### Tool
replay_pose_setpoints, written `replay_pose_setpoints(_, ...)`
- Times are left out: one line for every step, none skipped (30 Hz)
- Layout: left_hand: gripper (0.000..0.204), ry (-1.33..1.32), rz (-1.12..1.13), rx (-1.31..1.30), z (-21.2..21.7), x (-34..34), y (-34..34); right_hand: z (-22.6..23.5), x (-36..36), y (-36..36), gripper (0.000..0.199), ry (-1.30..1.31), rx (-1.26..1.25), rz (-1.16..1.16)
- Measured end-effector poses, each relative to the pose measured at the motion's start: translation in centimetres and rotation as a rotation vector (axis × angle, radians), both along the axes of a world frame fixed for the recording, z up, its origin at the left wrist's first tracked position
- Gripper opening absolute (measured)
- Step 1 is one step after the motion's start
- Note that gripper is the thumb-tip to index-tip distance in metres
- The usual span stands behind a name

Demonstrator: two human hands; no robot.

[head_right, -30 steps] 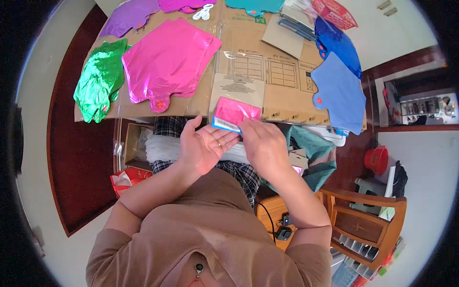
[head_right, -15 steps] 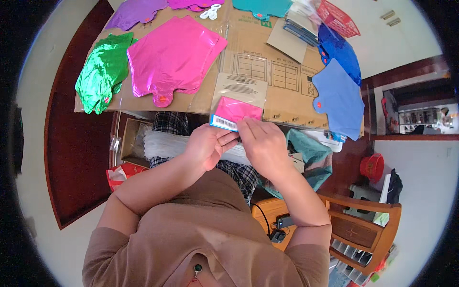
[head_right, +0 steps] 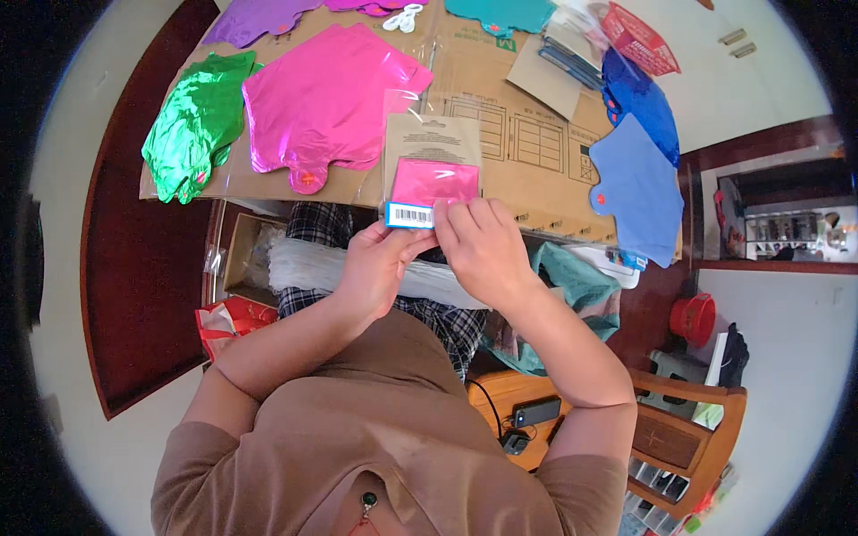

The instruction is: Fold colorful star-shaped foil decorations and attach them to cardboard backings for packaging.

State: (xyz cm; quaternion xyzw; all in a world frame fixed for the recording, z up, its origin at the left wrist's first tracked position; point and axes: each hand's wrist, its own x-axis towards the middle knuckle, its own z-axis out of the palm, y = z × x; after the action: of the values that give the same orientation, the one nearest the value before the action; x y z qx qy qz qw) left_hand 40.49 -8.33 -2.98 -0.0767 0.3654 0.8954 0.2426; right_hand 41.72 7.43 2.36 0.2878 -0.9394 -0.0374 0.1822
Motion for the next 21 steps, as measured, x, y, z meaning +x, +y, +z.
replay_pose_setpoints(0.022, 0.004, 0.008, 0.011, 0.0, 0.1, -0.1, 0.2, -0.1, -0.1, 0.044, -0.017, 0.01, 0.011)
replay_pose_setpoints(0.022, -0.001, 0.01, 0.015, 0.0, 0.1, -0.2, 0.5, -0.2, -0.2, 0.046, -0.034, 0.021, 0.022)
replay_pose_setpoints(0.022, -0.006, 0.01, 0.021, -0.1, 0.1, -0.3, 0.7, -0.3, -0.3, 0.049, -0.05, 0.032, 0.031)
replay_pose_setpoints(0.022, -0.011, 0.01, 0.026, -0.1, 0.2, -0.4, 0.7, -0.4, -0.3, 0.049, -0.051, 0.042, 0.04)
replay_pose_setpoints(0.021, -0.018, 0.018, 0.034, 0.0, 0.2, -0.4, 0.7, -0.3, -0.4, 0.05, -0.052, 0.051, 0.049)
replay_pose_setpoints(0.021, -0.025, 0.026, 0.042, 0.2, 0.2, -0.4, 0.7, -0.3, -0.4, 0.05, -0.054, 0.061, 0.057)
replay_pose_setpoints(0.021, -0.033, 0.033, 0.051, 0.3, 0.3, -0.4, 0.7, -0.3, -0.4, 0.049, -0.039, 0.086, 0.067)
replay_pose_setpoints(0.022, -0.06, 0.043, 0.141, 0.0, 0.3, -0.6, 0.8, -0.3, -0.4, 0.047, -0.025, 0.112, 0.077)
replay_pose_setpoints(0.022, -0.087, 0.055, 0.229, -0.3, 0.4, -0.8, 0.8, -0.3, -0.4, 0.045, -0.011, 0.136, 0.089)
replay_pose_setpoints(0.023, -0.114, 0.066, 0.317, -0.5, 0.4, -0.9, 0.9, -0.3, -0.4, 0.047, -0.028, 0.123, 0.091)
replay_pose_setpoints(0.023, -0.114, 0.062, 0.272, -0.6, 0.4, -0.9, 0.9, -0.3, -0.4, 0.049, -0.046, 0.11, 0.093)
replay_pose_setpoints(0.024, -0.114, 0.059, 0.229, -0.6, 0.4, -0.8, 0.9, -0.2, -0.4, 0.051, -0.064, 0.099, 0.095)
replay_pose_setpoints(0.024, -0.114, 0.054, 0.185, -0.6, 0.4, -0.8, 0.9, -0.1, -0.4, 0.051, -0.084, 0.108, 0.082)
replay_pose_setpoints(0.025, -0.111, 0.044, 0.169, -0.6, 0.3, -0.8, 0.9, 0.0, -0.5, 0.051, -0.105, 0.116, 0.069)
replay_pose_setpoints(0.026, -0.11, 0.034, 0.151, -0.6, 0.1, -0.9, 0.8, 0.1, -0.6, 0.051, -0.126, 0.122, 0.056)
replay_pose_setpoints(0.028, -0.108, 0.024, 0.132, -0.6, -0.1, -0.9, 1.0, 0.2, -0.7, 0.051, -0.14, 0.054, 0.034)
replay_pose_setpoints(0.028, -0.112, 0.022, 0.089, -0.4, -0.1, -0.9, 1.2, 0.3, -0.8, 0.051, -0.153, -0.015, 0.011)
replay_pose_setpoints(0.028, -0.115, 0.02, 0.047, -0.1, -0.2, -0.8, 1.4, 0.3, -0.8, 0.051, -0.165, -0.083, -0.012)
replay_pose_setpoints(0.028, -0.118, 0.017, 0.004, 0.2, -0.3, -0.7, 1.3, 0.5, -0.6, 0.048, -0.107, -0.154, -0.058)
replay_pose_setpoints(0.028, -0.097, 0.011, -0.021, 0.5, -0.3, -0.7, 0.9, 0.7, 0.0, 0.044, -0.048, -0.225, -0.106)
replay_pose_setpoints(0.029, -0.075, 0.006, -0.045, 0.7, -0.3, -0.7, 0.5, 0.9, 0.3, 0.041, 0.012, -0.295, -0.153)
